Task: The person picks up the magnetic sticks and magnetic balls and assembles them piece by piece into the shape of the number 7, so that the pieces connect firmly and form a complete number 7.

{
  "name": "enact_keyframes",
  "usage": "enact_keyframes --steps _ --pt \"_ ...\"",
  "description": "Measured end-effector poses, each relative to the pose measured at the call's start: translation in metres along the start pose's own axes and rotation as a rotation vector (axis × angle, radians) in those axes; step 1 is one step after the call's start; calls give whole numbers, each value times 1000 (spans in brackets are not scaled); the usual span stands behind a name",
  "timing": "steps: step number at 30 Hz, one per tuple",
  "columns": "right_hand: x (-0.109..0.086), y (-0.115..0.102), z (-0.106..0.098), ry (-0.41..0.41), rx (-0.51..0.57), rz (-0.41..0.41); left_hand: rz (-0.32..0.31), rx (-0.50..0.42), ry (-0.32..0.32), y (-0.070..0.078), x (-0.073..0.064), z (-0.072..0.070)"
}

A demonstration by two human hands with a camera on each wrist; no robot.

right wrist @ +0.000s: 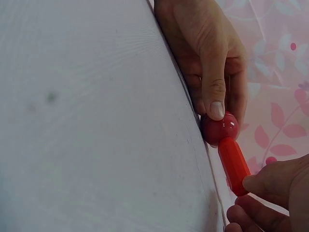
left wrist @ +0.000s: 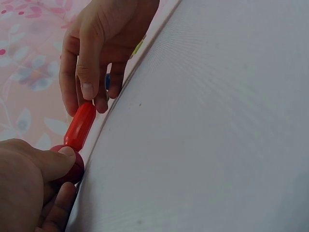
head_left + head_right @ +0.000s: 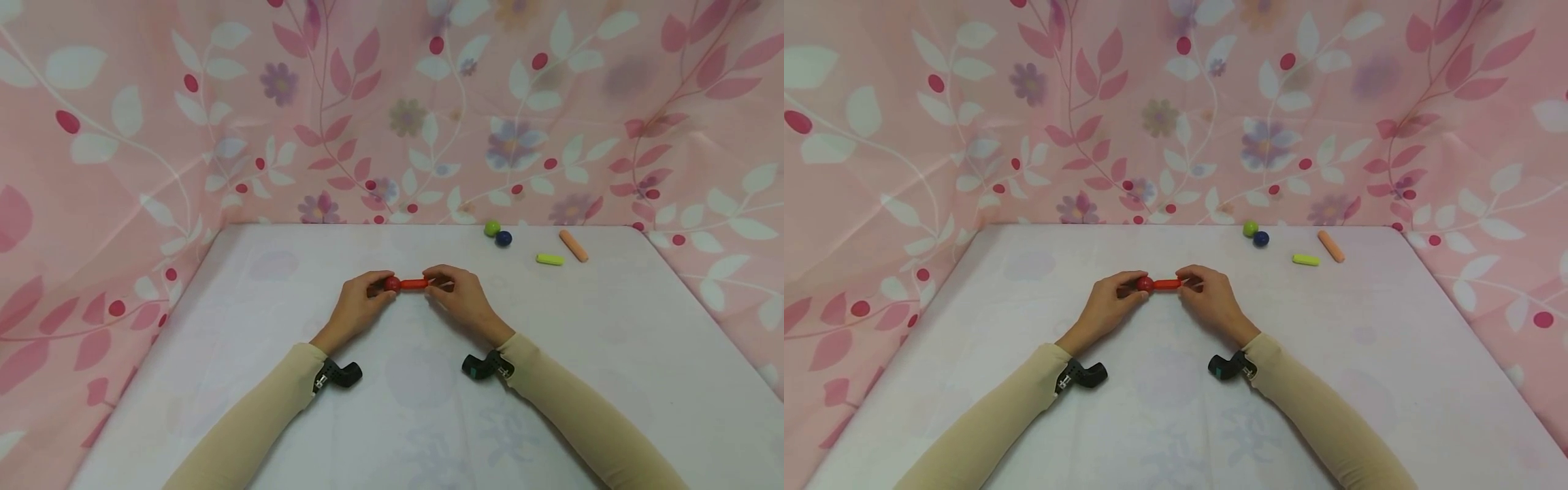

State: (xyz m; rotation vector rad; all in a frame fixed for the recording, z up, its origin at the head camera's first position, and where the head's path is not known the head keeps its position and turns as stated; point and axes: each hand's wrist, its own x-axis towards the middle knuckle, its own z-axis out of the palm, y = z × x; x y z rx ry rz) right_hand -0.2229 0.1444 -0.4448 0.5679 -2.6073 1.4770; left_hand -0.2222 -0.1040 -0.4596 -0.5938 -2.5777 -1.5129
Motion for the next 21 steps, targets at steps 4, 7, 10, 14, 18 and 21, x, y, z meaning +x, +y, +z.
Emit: enact_keyframes --steps 4,7,10,14,18,21 --pt "-1 -2 -5 4 -8 4 8 2 -2 0 0 -1" --pt "-1 -1 -10 16 -16 5 20 -1 2 0 0 -1" --pt "-1 1 -15 24 -27 11 21 -8 3 0 -1 -1" --pt "-3 5 -23 30 -37 14 16 -12 4 -1 -1 0" --pt "-3 7 -31 41 -44 25 9 0 6 0 -1 1" --pt "-2 8 -38 50 -52 38 6 3 10 1 -1 1"
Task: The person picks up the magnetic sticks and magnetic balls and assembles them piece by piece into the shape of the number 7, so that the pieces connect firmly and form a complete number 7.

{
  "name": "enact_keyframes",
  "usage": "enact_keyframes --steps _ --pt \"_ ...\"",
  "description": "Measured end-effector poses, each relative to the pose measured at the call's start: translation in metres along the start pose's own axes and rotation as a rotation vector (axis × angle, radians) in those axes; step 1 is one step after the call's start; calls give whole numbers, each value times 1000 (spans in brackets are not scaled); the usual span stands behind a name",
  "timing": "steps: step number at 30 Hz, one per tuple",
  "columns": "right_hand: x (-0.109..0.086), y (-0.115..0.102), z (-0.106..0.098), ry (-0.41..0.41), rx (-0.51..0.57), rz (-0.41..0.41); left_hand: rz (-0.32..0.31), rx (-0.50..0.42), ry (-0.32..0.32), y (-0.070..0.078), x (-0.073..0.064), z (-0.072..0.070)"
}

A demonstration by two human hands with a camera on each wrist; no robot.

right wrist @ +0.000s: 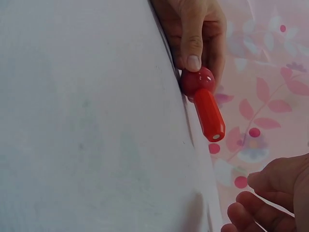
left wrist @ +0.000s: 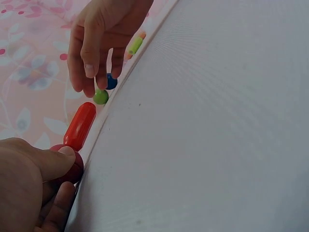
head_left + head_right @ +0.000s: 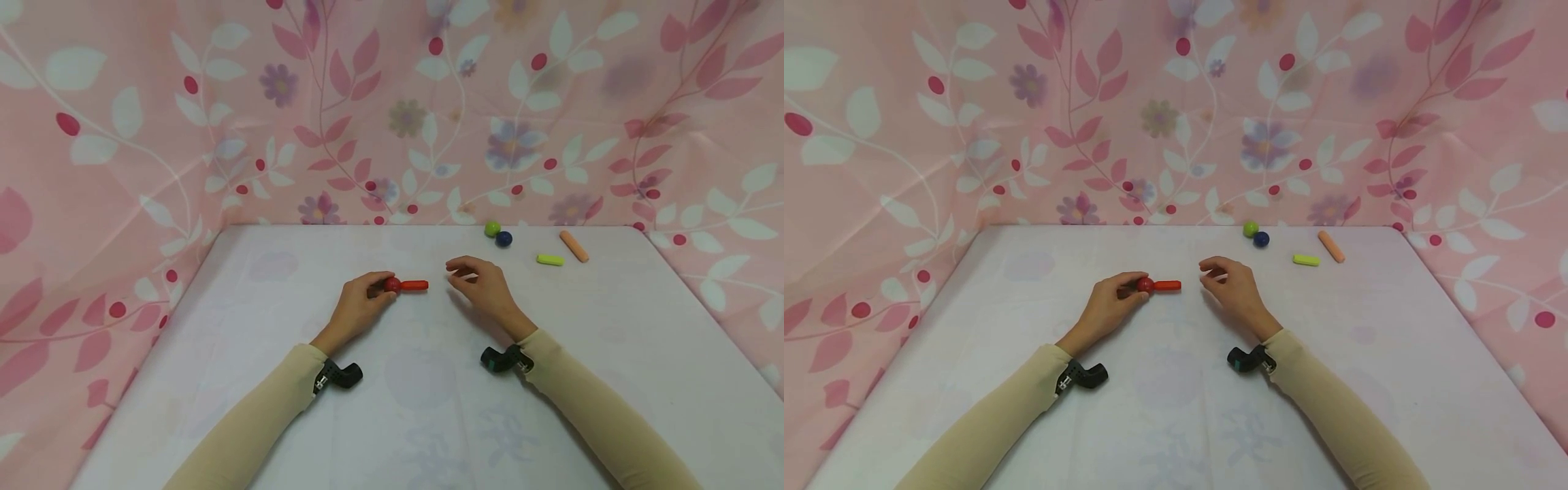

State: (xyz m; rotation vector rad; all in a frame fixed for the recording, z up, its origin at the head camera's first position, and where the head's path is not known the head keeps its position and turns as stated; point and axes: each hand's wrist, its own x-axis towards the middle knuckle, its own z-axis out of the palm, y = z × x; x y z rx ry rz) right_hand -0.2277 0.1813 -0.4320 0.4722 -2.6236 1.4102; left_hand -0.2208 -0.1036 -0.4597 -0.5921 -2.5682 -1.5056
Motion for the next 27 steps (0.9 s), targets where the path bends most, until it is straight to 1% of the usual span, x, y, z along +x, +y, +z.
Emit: enact_keyframes --steps 13,18,24,27 --pt "8 7 -24 61 -65 -5 -24 -12 -10 -1 1 0" --pt "11 13 -32 91 -82 -36 -22 -3 -9 -1 0 0" --pt "15 22 -43 121 -118 -35 -13 -1 -12 -1 0 -1" --pt "17 24 -48 146 -128 -51 -7 -9 -15 1 0 -1"
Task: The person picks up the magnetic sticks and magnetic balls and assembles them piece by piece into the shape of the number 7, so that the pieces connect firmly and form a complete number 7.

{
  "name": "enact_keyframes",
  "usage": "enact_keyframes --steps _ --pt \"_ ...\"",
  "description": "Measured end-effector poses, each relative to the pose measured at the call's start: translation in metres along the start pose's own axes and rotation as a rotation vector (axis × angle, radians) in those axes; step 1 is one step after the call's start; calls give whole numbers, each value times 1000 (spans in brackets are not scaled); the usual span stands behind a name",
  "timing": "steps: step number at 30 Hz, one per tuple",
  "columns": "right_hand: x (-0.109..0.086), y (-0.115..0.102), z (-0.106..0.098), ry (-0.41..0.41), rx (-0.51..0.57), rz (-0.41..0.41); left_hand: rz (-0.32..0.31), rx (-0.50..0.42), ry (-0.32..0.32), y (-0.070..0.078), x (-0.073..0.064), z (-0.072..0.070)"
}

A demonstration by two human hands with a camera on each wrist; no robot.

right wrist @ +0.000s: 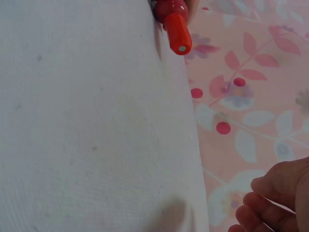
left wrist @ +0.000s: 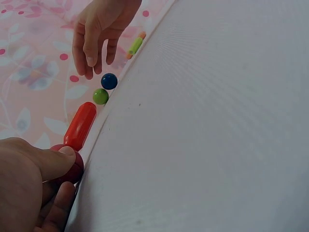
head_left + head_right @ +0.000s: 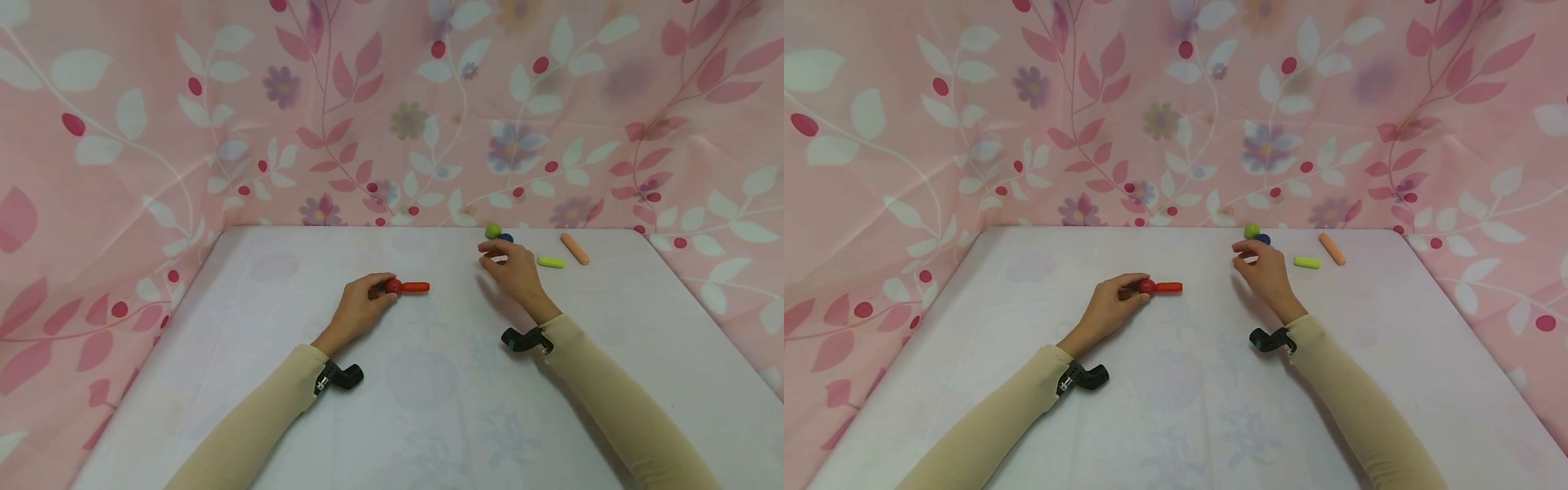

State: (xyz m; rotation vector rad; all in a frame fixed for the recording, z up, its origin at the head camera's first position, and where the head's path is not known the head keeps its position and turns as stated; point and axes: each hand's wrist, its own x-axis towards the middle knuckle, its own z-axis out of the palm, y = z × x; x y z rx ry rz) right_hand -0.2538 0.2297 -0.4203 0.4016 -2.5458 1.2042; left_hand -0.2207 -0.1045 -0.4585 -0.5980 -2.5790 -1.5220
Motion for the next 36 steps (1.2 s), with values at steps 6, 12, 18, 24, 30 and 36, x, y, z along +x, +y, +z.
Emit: enact_keyframes --steps 6,12,18,24,30,36 --pt "7 7 -7 60 -24 -5 0 1 -3 -1 0 0" --pt "13 13 -15 84 -55 18 -7 3 -6 -1 0 -1" --pt "19 23 -25 85 -95 60 0 -8 -9 -1 0 0" --pt "25 30 -32 77 -133 101 -9 -4 -14 -2 0 0" --pt "29 37 -35 72 -150 122 -6 -7 -8 -2 0 0" --pt "33 40 -35 26 -169 168 -3 -6 -6 -2 0 0"
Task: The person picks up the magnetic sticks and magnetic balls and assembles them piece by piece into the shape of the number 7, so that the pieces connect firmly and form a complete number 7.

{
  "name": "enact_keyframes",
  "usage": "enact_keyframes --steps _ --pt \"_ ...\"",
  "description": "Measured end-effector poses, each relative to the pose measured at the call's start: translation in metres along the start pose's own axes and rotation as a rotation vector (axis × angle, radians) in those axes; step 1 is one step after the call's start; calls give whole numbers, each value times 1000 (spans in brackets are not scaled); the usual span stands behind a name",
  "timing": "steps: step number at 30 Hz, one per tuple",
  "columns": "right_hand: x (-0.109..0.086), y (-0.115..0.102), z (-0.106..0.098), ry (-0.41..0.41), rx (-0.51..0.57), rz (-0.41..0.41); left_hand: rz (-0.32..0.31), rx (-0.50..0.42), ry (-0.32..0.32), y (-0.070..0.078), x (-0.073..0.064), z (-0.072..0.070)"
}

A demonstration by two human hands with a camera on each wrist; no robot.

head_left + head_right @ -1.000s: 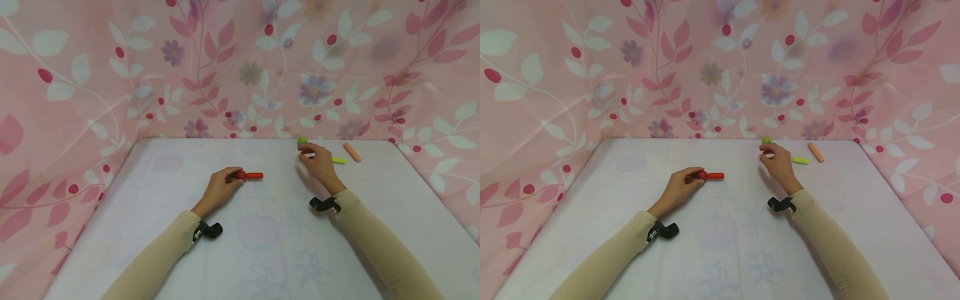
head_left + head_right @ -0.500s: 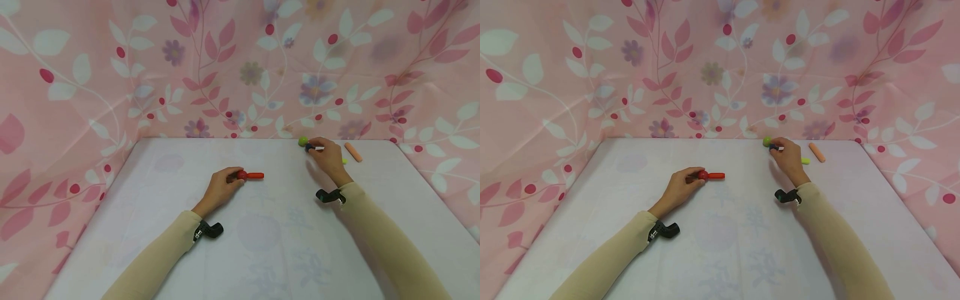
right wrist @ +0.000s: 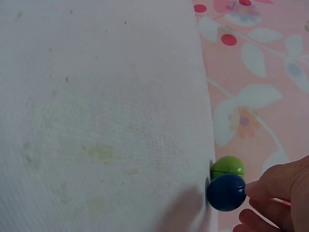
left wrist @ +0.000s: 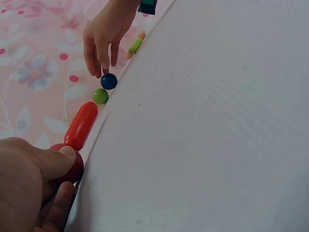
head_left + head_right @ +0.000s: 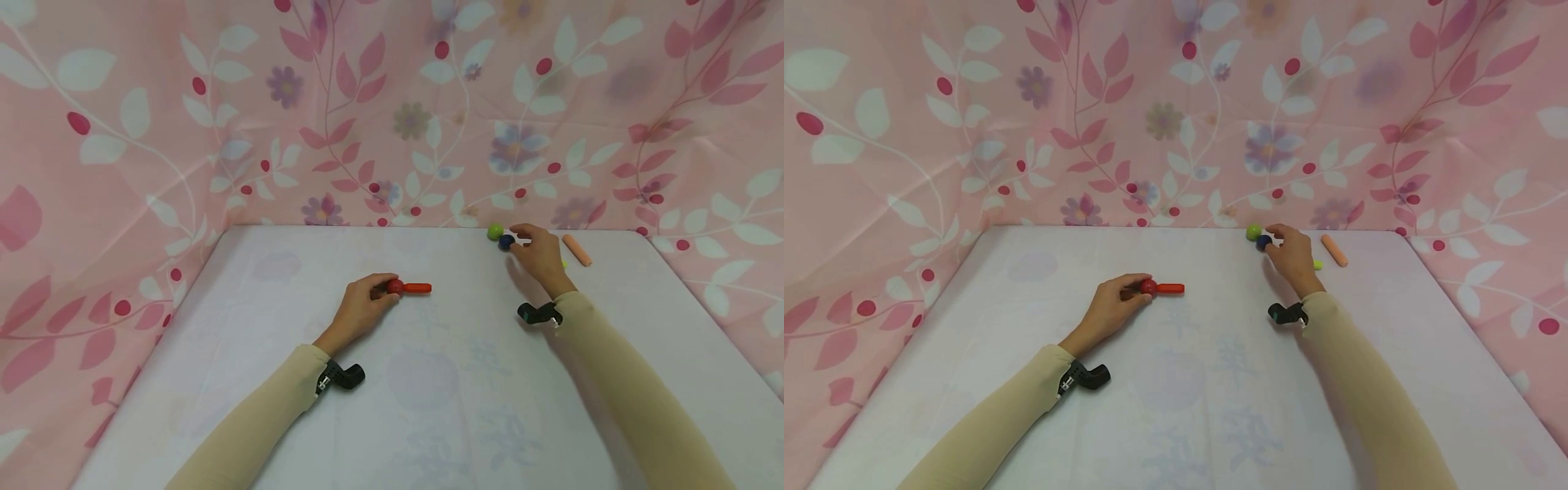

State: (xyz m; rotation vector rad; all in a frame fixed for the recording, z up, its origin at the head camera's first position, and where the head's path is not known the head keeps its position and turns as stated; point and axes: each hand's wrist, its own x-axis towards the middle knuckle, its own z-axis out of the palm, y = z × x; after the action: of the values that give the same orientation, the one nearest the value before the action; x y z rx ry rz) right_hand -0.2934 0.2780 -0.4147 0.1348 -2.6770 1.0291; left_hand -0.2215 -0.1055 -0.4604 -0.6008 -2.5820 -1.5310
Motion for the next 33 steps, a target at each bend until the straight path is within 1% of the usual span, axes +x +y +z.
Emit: enact_keyframes --steps 9,14,20,27,30,33 --pt "6 4 1 -67 -5 41 -15 -3 -10 1 0 -1" --pt "8 7 4 -109 -38 24 -9 -4 -9 2 -1 -1" --pt "9 7 7 -125 -57 4 1 8 -5 2 0 -1" --pt "8 6 8 -157 -43 48 1 12 -6 1 -1 -1" --pt "9 7 8 -152 -35 51 1 13 -2 1 0 -1" --pt "9 9 8 -145 -35 49 14 14 2 2 0 0"
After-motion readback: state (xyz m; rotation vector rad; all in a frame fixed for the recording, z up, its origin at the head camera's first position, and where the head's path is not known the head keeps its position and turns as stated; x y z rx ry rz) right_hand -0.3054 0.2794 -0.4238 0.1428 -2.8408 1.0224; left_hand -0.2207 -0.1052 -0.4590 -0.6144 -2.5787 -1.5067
